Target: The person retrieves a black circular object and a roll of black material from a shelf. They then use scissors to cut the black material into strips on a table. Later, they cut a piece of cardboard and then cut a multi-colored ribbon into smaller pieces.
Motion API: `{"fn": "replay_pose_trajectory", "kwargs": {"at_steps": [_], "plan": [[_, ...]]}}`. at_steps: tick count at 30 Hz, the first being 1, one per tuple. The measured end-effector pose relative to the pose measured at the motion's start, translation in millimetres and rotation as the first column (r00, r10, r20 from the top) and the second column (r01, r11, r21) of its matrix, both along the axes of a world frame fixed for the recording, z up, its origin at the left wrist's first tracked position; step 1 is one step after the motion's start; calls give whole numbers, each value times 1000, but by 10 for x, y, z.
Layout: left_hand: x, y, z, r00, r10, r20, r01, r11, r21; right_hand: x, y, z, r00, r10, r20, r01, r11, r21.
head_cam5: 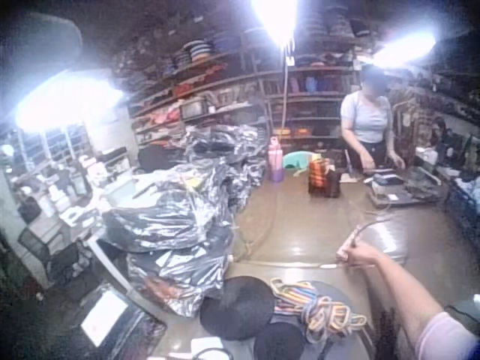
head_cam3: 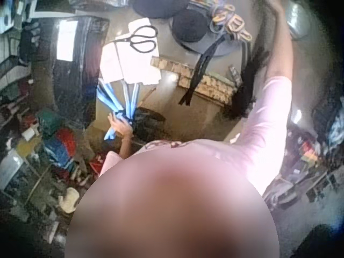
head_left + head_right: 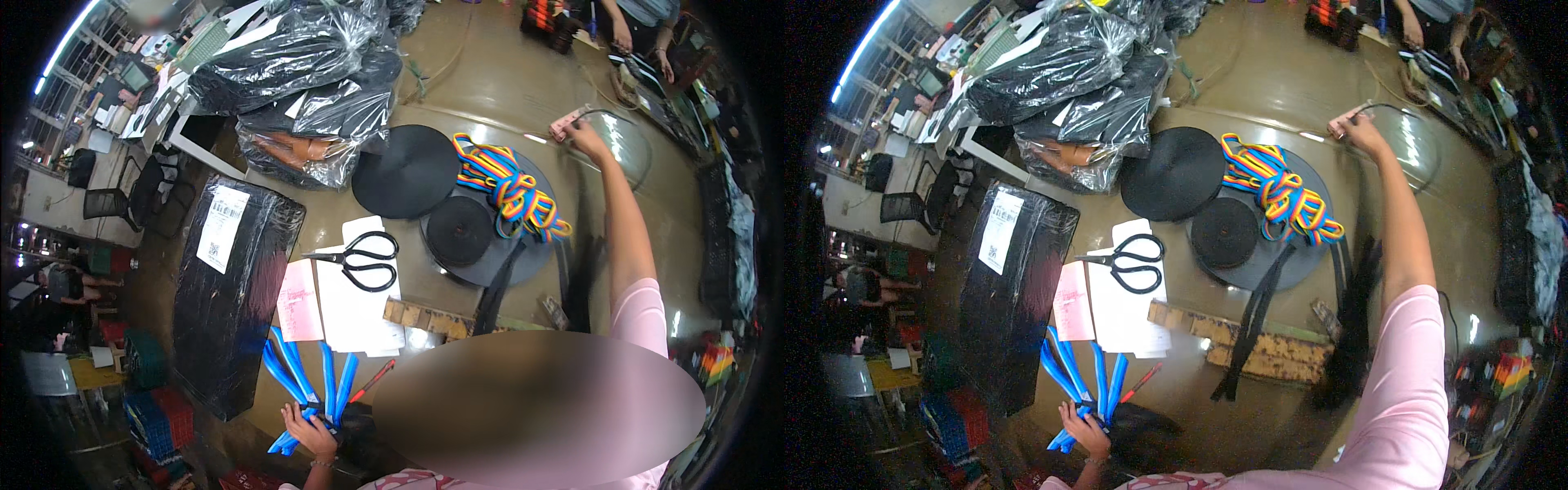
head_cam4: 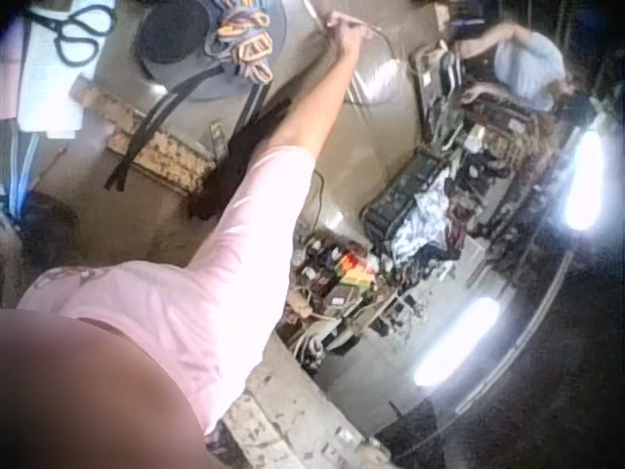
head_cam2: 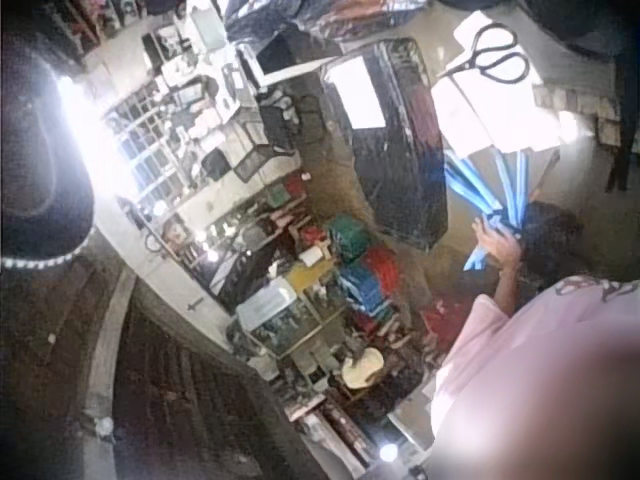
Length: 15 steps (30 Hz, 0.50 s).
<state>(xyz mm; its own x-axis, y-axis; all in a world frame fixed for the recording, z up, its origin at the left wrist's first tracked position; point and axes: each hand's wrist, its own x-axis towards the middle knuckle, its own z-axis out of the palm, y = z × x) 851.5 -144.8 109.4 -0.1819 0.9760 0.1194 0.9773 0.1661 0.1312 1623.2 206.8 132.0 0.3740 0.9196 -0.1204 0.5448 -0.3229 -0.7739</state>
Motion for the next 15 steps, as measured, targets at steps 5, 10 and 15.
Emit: {"fn": "replay_pose_trajectory", "kwargs": {"at_steps": [5,10,15], "plan": [[21,19,61,999,-19,30,18,999,44,-835,-580,559,976,-213,46,218,955,-201],[-49,-44,14,999,-40,18,38,995,90,-3043,-2786,1061,922,-146,-360,323,801,504],[-204,1,-176,977,-184,103,153,955,254,-4263,-5002,1249,893,369,-256,-443,818,-366]]}}
